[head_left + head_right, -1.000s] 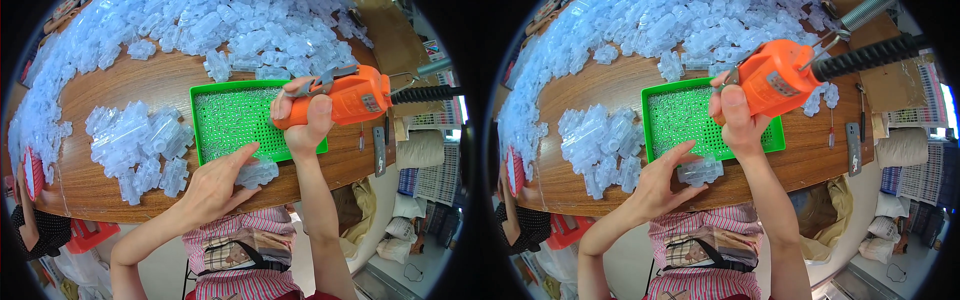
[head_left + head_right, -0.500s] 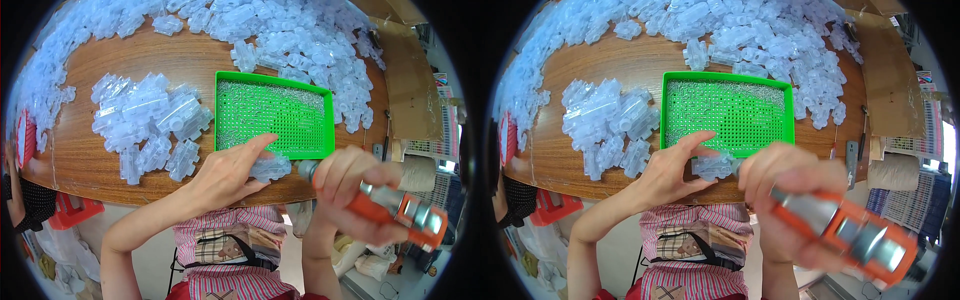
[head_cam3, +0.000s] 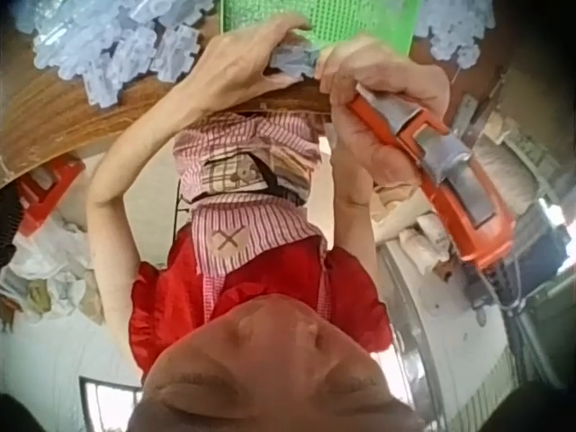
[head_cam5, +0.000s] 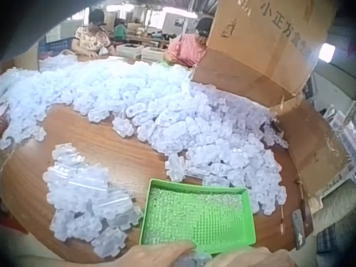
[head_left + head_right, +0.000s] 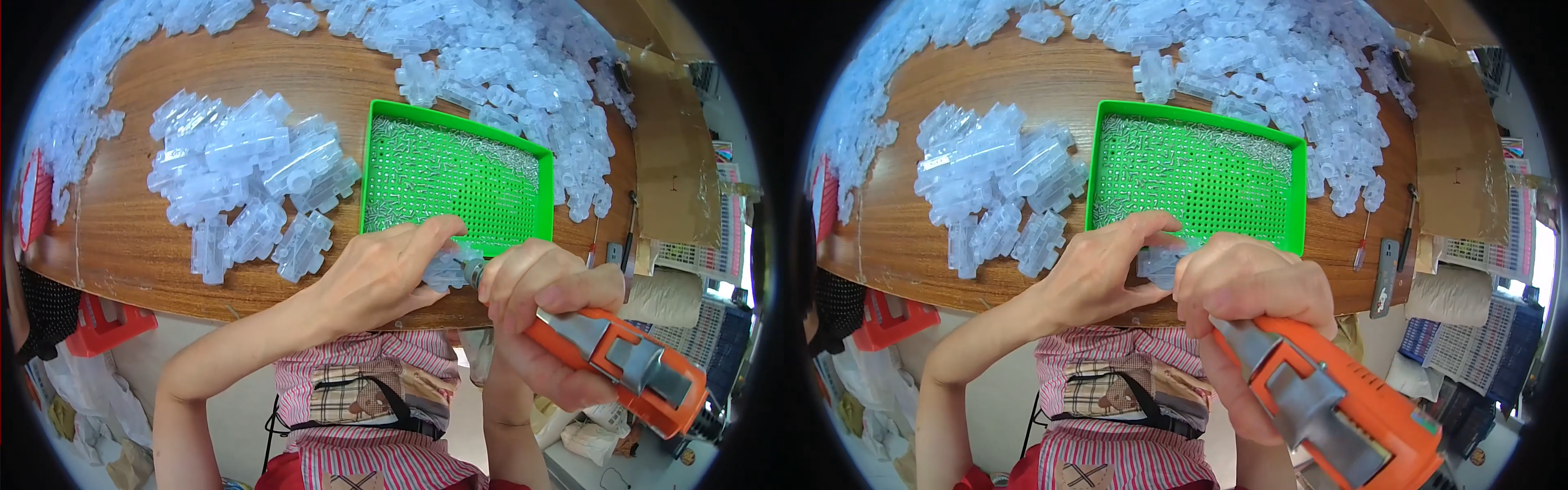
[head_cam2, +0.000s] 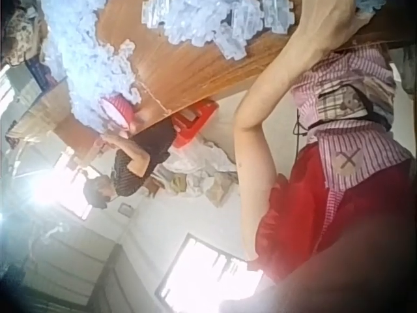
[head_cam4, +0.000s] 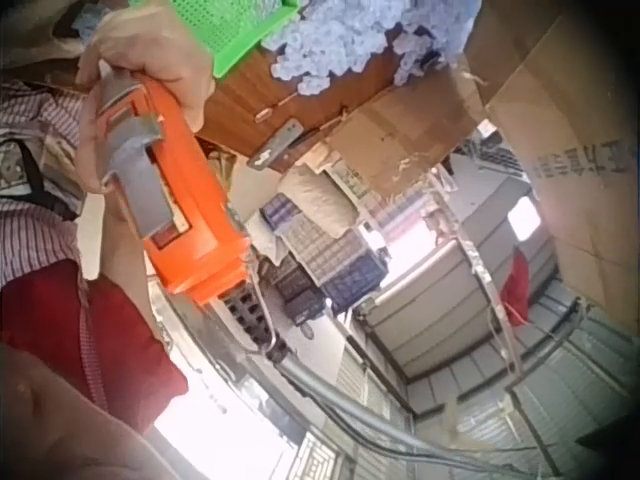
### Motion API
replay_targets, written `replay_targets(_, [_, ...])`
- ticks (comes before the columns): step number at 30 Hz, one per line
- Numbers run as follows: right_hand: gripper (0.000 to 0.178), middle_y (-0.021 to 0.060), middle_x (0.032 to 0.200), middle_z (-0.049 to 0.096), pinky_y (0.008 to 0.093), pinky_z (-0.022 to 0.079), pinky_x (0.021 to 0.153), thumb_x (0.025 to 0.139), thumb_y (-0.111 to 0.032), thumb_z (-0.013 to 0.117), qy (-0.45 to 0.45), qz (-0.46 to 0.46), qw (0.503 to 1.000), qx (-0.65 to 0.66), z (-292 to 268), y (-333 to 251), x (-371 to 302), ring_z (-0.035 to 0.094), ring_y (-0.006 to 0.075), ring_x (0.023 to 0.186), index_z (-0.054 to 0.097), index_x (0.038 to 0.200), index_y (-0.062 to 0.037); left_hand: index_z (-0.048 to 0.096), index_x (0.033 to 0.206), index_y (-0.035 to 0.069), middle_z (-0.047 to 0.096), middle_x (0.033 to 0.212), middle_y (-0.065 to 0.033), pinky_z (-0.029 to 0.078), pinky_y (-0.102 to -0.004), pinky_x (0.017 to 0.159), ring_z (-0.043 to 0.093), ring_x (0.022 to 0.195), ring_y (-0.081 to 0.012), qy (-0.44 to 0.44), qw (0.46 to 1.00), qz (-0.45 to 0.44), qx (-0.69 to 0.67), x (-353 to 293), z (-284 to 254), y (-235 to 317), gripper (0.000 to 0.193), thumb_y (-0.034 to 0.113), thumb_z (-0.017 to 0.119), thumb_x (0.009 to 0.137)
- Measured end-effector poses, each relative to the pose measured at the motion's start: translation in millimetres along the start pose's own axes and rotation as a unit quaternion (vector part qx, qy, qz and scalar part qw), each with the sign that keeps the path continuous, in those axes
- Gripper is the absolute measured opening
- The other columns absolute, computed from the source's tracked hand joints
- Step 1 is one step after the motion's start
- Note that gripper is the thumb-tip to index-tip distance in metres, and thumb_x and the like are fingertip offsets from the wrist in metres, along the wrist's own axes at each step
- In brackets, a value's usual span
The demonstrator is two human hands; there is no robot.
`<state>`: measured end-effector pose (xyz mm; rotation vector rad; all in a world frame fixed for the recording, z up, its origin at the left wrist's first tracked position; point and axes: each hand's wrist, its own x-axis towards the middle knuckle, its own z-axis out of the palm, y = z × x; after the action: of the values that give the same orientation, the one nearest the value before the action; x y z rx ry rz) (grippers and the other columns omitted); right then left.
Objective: The person assembles plastic components by picking up screws from a tray and driving them into the parts with an electric screwdriver.
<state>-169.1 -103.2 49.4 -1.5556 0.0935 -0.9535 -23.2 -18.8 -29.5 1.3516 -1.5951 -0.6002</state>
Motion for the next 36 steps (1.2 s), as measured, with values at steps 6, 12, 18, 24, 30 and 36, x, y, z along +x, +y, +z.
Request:
replay_targets(6, [0.07, 0.0063, 0.066, 0.054, 0.0325, 0.045, 0.054, 0.077, -0.068, 0.064, -0.012, -0.034, 0.999, -0.018, 12, 4, 3, 0.052, 0.0185, 0.058, 0.049, 0.097, -0.003, 0.049, 0.122, 0.005, 0.064, 0.108, -0.0131, 0.053, -0.0396, 0.081, 0.063, 0.099, -0.0305, -0.031, 0.999, -0.012, -0.005, -2, -3, 4, 0.056, 0.015, 0.075, 0.073])
replay_targets(12, [0.071, 0.0043, 0.06, 0.049, 0.0288, 0.044, 0.051, 0.082, -0.068, 0.058, 0.029, -0.038, 0.997, -0.06, 18, 8, -4, 0.05, 0.0167, 0.054, 0.05, 0.102, -0.0003, 0.044, 0.128, 0.005, 0.062, 0.107, -0.0149, 0.052, -0.042, 0.078, 0.062, 0.096, -0.0335, -0.03, 0.999, -0.011, 0.001, -5, 4, 4, 0.061, 0.019, 0.072, 0.076])
replay_targets(18, [0.07, 0.0034, 0.054, 0.046, 0.0259, 0.041, 0.04, 0.085, -0.072, 0.048, 0.174, -0.028, 0.977, 0.117, 4, -20, 18, 0.046, 0.0132, 0.045, 0.048, 0.098, -0.0024, 0.047, 0.129, 0.005, 0.061, 0.111, -0.0153, 0.051, -0.0405, 0.084, 0.061, 0.1, -0.0332, 0.053, 0.995, 0.04, 0.075, -16, -26, 21, 0.059, 0.018, 0.073, 0.077])
replay_targets(24, [0.067, 0.0014, 0.054, 0.041, 0.0242, 0.039, 0.042, 0.087, -0.067, 0.049, 0.233, -0.052, 0.97, 0.036, -26, -21, 11, 0.042, 0.0118, 0.046, 0.048, 0.103, -0.0018, 0.052, 0.123, 0.007, 0.057, 0.113, -0.016, 0.047, -0.0397, 0.09, 0.058, 0.105, -0.0317, 0.24, 0.922, -0.101, 0.288, -11, -169, 7, 0.048, 0.01, 0.071, 0.078])
replay_targets(30, [0.068, 0.0025, 0.052, 0.04, 0.0248, 0.039, 0.043, 0.086, -0.066, 0.051, 0.225, -0.037, 0.974, -0.017, -25, -9, 3, 0.044, 0.0128, 0.048, 0.044, 0.101, 0.0, 0.052, 0.13, 0.012, 0.051, 0.121, -0.0189, 0.05, -0.0408, 0.088, 0.057, 0.106, -0.0319, 0.081, 0.943, -0.195, 0.256, -45, -250, -74, 0.053, 0.025, 0.073, 0.083])
replay_targets(36, [0.067, 0.0032, 0.055, 0.042, 0.0246, 0.04, 0.044, 0.086, -0.065, 0.053, 0.232, -0.031, 0.972, 0.001, -31, -9, 5, 0.045, 0.013, 0.048, 0.043, 0.101, -0.0002, 0.07, 0.105, 0.009, 0.057, 0.108, -0.012, 0.044, -0.0376, 0.089, 0.054, 0.105, -0.0273, 0.073, 0.965, -0.17, 0.185, -29, -262, -58, 0.028, 0.032, 0.066, 0.09])
